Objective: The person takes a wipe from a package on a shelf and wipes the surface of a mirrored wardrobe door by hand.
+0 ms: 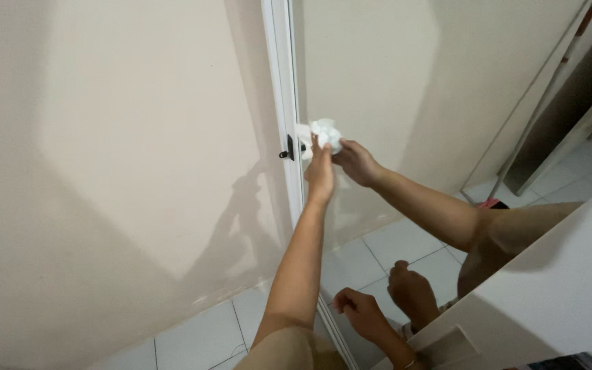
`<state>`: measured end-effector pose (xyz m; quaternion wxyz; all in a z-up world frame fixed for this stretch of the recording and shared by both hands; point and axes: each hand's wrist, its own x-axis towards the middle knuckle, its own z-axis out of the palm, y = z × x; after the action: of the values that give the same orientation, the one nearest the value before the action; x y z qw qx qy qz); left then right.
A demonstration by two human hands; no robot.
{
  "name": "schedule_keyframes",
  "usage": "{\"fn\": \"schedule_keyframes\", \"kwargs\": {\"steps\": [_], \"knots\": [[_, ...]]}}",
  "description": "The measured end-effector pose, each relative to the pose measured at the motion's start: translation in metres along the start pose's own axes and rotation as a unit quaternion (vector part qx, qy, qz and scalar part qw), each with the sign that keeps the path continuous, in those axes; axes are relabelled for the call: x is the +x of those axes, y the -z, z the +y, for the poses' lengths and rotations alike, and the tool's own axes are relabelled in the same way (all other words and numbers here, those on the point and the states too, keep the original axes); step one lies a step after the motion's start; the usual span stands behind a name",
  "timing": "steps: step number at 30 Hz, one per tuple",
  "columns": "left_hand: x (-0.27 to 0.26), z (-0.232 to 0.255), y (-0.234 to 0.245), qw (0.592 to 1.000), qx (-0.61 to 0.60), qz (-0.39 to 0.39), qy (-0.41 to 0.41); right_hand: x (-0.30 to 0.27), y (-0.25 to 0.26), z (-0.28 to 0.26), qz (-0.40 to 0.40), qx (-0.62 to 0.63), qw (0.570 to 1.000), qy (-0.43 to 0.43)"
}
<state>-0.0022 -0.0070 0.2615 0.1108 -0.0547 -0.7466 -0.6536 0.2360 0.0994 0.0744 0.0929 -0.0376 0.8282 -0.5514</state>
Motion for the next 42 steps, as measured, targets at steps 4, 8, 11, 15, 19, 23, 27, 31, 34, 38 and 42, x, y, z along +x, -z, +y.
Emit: {"fn": "schedule_keyframes", "kwargs": {"steps": [4, 8, 11, 15, 19, 23, 27, 31, 34, 38, 42], "knots": [[0.015, -0.089, -0.019, 0.997, -0.016, 0.002, 0.082, 0.005, 0.003, 0.0, -0.001, -0.01, 0.999, -0.034], [-0.04, -0.188, -0.04, 0.986, 0.067, -0.062, 0.138, 0.009, 0.001, 0.013, -0.005, 0.008, 1.0, 0.007], [-0.104, -0.221, -0.041, 0.98, -0.029, -0.078, 0.182, 0.014, 0.005, 0.017, 0.024, 0.034, 0.999, -0.005], [-0.143, -0.17, -0.031, 0.965, -0.088, -0.125, 0.212, 0.008, 0.012, 0.006, 0.064, 0.031, 0.997, -0.004], [-0.129, -0.084, -0.026, 0.99, 0.033, -0.111, -0.078, 0.004, 0.013, 0.0, 0.062, 0.049, 0.997, 0.008], [-0.083, -0.003, -0.014, 0.989, -0.021, -0.076, -0.123, -0.001, 0.011, 0.009, 0.055, 0.058, 0.997, 0.009], [-0.013, 0.005, -0.005, 0.989, -0.114, -0.061, 0.076, 0.001, 0.011, 0.011, 0.056, 0.056, 0.996, 0.035], [0.038, -0.099, -0.005, 0.967, -0.249, -0.051, 0.027, -0.004, 0.01, 0.01, 0.059, 0.074, 0.995, 0.041], [0.009, -0.19, -0.014, 0.945, -0.315, -0.067, 0.052, -0.005, 0.009, 0.009, 0.067, 0.082, 0.993, 0.043], [-0.109, -0.269, -0.039, 0.895, -0.225, -0.077, 0.377, -0.002, 0.007, 0.002, 0.071, 0.056, 0.996, 0.015], [-0.177, -0.292, -0.041, 0.857, -0.366, -0.167, 0.322, -0.008, 0.0, -0.001, 0.073, 0.015, 0.997, 0.006]]}}
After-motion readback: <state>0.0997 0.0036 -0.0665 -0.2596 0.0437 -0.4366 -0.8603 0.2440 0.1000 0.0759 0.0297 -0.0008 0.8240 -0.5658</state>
